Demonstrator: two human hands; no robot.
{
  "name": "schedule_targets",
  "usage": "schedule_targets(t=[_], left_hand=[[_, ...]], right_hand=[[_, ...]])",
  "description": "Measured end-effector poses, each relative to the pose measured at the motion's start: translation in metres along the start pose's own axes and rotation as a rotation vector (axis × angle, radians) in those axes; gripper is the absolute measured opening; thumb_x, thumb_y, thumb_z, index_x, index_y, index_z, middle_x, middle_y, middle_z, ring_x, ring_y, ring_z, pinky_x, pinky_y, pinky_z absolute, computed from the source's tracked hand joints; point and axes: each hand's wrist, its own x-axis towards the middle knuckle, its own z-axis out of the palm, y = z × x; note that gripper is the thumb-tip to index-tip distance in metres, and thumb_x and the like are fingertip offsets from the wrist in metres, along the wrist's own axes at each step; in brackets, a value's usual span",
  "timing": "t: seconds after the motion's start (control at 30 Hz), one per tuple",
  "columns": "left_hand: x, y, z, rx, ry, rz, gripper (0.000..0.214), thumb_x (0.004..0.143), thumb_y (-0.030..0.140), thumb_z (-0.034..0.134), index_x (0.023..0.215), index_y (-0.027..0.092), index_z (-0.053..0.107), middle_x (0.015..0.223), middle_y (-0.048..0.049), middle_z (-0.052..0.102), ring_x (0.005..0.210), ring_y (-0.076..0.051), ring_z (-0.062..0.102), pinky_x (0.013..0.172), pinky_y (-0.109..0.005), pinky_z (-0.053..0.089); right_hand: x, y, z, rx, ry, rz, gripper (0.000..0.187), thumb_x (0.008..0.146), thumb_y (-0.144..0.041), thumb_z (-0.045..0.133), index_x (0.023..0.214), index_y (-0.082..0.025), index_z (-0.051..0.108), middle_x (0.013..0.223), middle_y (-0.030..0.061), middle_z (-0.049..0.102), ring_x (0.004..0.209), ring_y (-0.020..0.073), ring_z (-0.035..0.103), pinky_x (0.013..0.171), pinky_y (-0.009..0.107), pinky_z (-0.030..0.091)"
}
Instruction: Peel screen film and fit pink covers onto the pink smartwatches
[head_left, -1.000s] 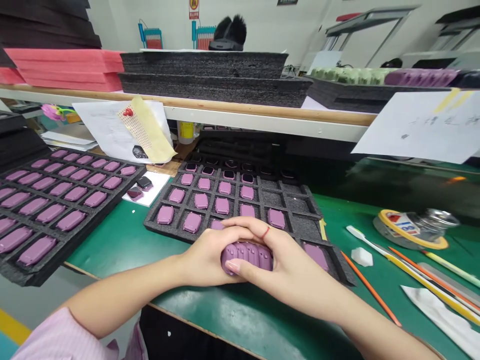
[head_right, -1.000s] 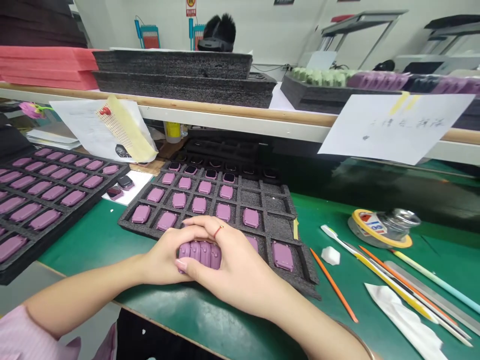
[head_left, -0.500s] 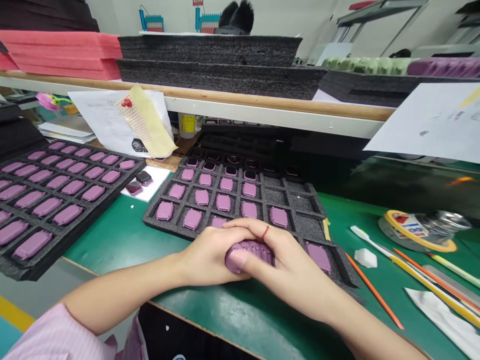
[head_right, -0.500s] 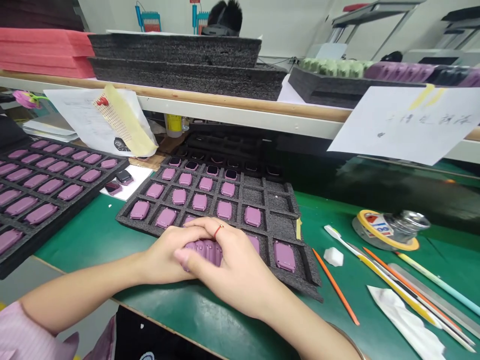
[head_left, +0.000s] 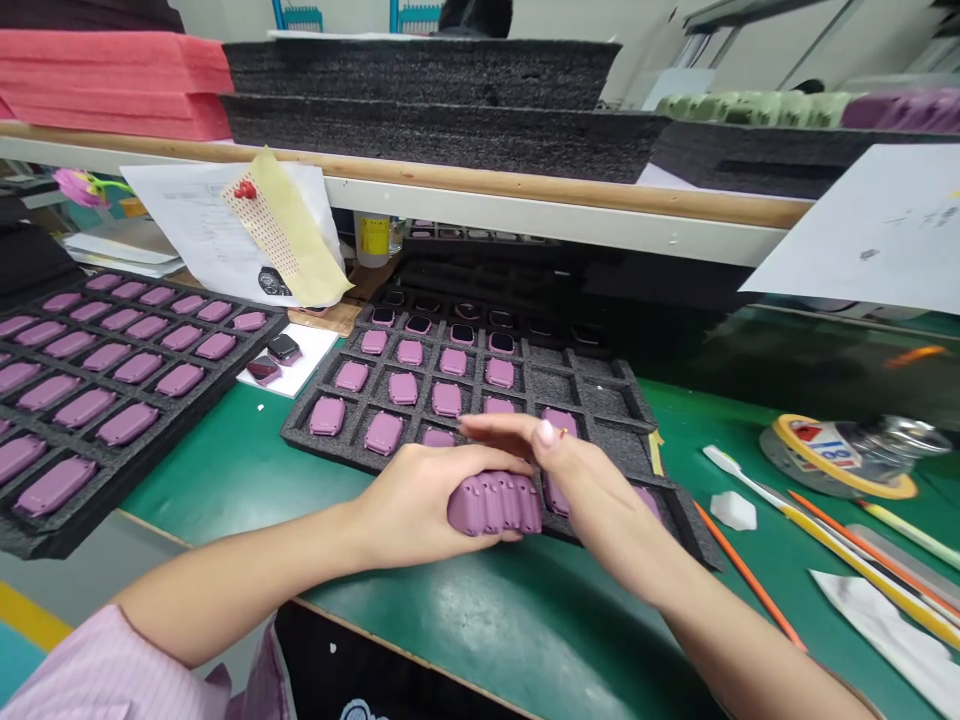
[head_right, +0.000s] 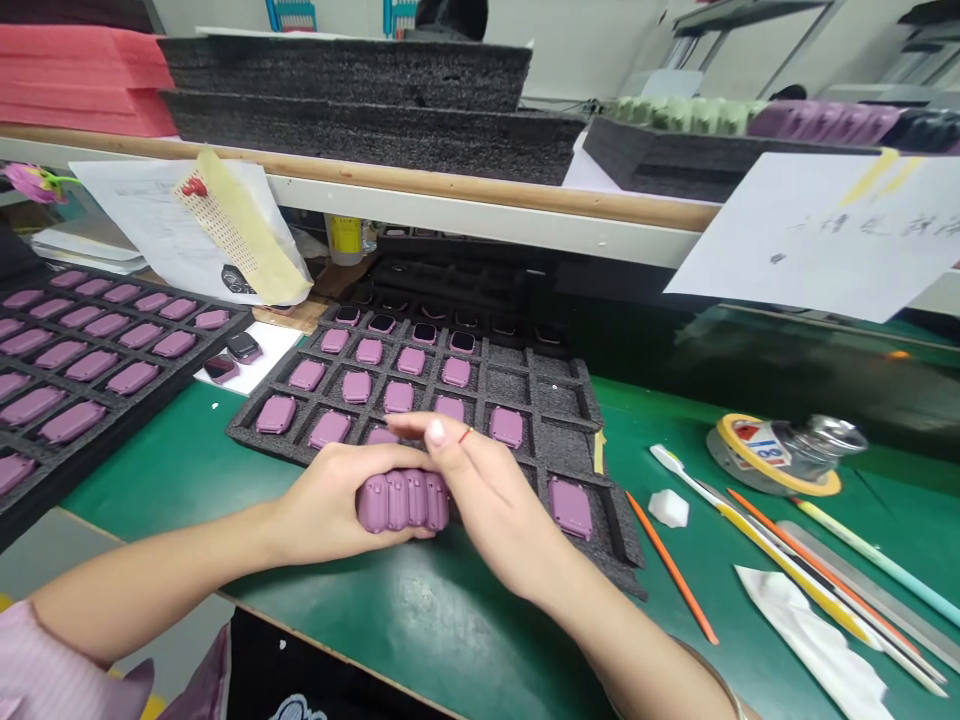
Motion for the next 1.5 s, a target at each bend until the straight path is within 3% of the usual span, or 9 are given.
schedule_targets(t=[0.13,0.23,0.33,0.47,0.6,0.87,1.0,1.1,1.5], left_hand=[[0.001,0.0,-0.003,-0.007,0.005,0.032,0.04,0.081,0.026,0.076,0.119,0.022,0.068,0.116,-0.0027,0.077,0.098,-0.019,0.075,0.096,-0.032,0.057],[0.001,0.0,-0.002,-0.042,0.034,0.053,0.039,0.08,0.026,0.077,0.118,0.02,0.067,0.114,-0.0043,0.077,0.096,-0.019,0.075,0.092,-0.031,0.058],[0.003,-0.001,-0.001,-0.075,0.079,0.109,0.039,0.08,0.028,0.079,0.116,0.021,0.066,0.114,-0.0044,0.076,0.099,-0.02,0.073,0.093,-0.032,0.057],[0.005,-0.005,0.0,-0.096,0.1,0.289,0.034,0.085,0.033,0.077,0.114,0.02,0.066,0.113,-0.0074,0.075,0.109,-0.023,0.069,0.103,-0.037,0.051],[0.006,-0.007,0.001,-0.133,0.08,0.41,0.036,0.091,0.038,0.069,0.121,0.019,0.063,0.115,-0.0115,0.072,0.113,-0.024,0.064,0.106,-0.04,0.048],[0.007,-0.001,-0.003,-0.242,0.11,0.318,0.055,0.074,0.027,0.085,0.124,0.02,0.062,0.117,-0.0112,0.065,0.115,-0.027,0.058,0.104,-0.045,0.049],[0.005,0.005,-0.006,-0.382,0.067,0.224,0.041,0.083,0.028,0.07,0.122,0.017,0.066,0.123,-0.0143,0.061,0.124,-0.03,0.054,0.111,-0.05,0.043],[0.003,0.007,-0.005,-0.449,0.061,0.134,0.034,0.084,0.025,0.065,0.118,0.019,0.069,0.127,-0.0133,0.061,0.129,-0.03,0.053,0.112,-0.05,0.042],[0.004,0.006,0.002,-0.558,0.076,0.139,0.019,0.087,0.02,0.063,0.105,0.02,0.07,0.112,-0.0097,0.069,0.12,-0.027,0.06,0.106,-0.044,0.046]], right_hand=[[0.01,0.018,-0.011,0.244,0.008,0.129,0.069,0.087,-0.08,0.049,0.126,-0.025,0.064,0.131,0.011,0.069,0.125,0.0294,0.063,0.112,0.05,0.046],[0.013,0.026,-0.013,0.366,-0.16,0.257,0.078,0.083,-0.083,0.052,0.135,-0.026,0.056,0.13,0.014,0.069,0.118,0.0319,0.068,0.103,0.054,0.052],[0.011,0.024,-0.009,0.397,-0.313,0.228,0.087,0.073,-0.081,0.068,0.138,-0.025,0.054,0.138,0.0147,0.064,0.125,0.0343,0.064,0.104,0.053,0.051],[0.005,0.012,0.005,0.269,-0.21,0.067,0.109,0.05,-0.064,0.093,0.142,-0.024,0.049,0.148,0.0141,0.055,0.139,0.0344,0.051,0.116,0.049,0.043],[0.0,0.007,0.014,0.214,-0.116,0.037,0.11,0.055,-0.049,0.097,0.147,-0.025,0.043,0.146,0.0144,0.057,0.136,0.0338,0.054,0.112,0.049,0.048],[0.005,0.023,0.017,0.577,-0.173,0.084,0.086,0.059,-0.053,0.093,0.134,-0.026,0.059,0.139,0.0103,0.061,0.129,0.0332,0.058,0.108,0.049,0.049],[0.006,0.027,0.016,0.681,-0.199,0.085,0.087,0.057,-0.05,0.095,0.133,-0.03,0.06,0.137,0.0077,0.062,0.126,0.029,0.06,0.107,0.046,0.048],[0.006,0.03,0.014,0.701,-0.19,0.101,0.092,0.053,-0.049,0.097,0.135,-0.031,0.058,0.138,0.0073,0.061,0.124,0.0272,0.061,0.104,0.043,0.05],[0.008,0.026,0.016,0.651,-0.152,0.13,0.102,0.049,-0.047,0.099,0.138,-0.028,0.055,0.127,0.0079,0.066,0.115,0.0269,0.066,0.101,0.043,0.053]])
